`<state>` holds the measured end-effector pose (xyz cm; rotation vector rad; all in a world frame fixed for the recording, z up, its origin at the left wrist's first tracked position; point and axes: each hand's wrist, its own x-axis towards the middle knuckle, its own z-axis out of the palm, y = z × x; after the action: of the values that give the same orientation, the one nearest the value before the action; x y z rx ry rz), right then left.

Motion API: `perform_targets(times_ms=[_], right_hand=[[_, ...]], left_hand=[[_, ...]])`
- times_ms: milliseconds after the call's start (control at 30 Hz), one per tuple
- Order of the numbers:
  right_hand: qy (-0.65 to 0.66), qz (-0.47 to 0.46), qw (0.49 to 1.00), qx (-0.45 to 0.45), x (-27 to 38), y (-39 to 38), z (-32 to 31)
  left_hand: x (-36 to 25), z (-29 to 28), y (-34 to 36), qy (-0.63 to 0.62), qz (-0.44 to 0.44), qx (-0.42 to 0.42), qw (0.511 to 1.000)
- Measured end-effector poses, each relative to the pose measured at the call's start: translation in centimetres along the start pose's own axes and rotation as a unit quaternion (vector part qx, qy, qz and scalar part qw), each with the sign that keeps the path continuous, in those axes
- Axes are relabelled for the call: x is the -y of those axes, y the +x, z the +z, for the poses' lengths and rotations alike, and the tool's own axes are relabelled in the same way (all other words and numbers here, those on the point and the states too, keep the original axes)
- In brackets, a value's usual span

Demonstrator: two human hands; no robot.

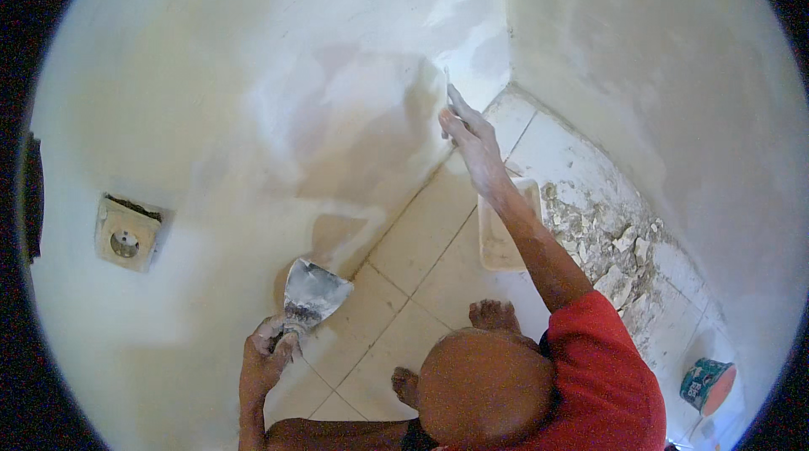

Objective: The person applies putty to a wall using a putty knife, repeatedly spreading the compound across the wall surface while transferring filler between putty knives.

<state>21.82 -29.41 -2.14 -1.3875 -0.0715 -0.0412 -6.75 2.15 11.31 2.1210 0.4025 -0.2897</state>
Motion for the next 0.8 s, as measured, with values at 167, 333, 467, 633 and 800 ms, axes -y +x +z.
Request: perform_targets(times_ms=[167,333,467,633,800], right_hand=[[-0.042,0.002,0.999,-0.029,1.1,2.6,1.7],[-0.235,-0.136,0.957,-0.107,-2.7,5.1,4.8],[-0.276,-0.086,0.957,-0.032,-3.8,2.1,6.0],[-0.014,0.101,0.994,0.028,-2.4,2.7,1.0],[0.128,0.205,0.967,-0.078,0.6,6.8,0.7]], left_hand=[[-0.2,0.2,0.1,0.013,-0.005,-0.009,1.000],[0.2,0.4,0.7,0.012,0.027,0.005,1.000],[0.2,0.2,0.7,0.025,0.021,0.007,0.999],[0.3,0.2,0.9,0.012,-0.024,0.015,1.000],[0.8,0.0,1.0,-0.002,-0.037,0.026,0.999]])
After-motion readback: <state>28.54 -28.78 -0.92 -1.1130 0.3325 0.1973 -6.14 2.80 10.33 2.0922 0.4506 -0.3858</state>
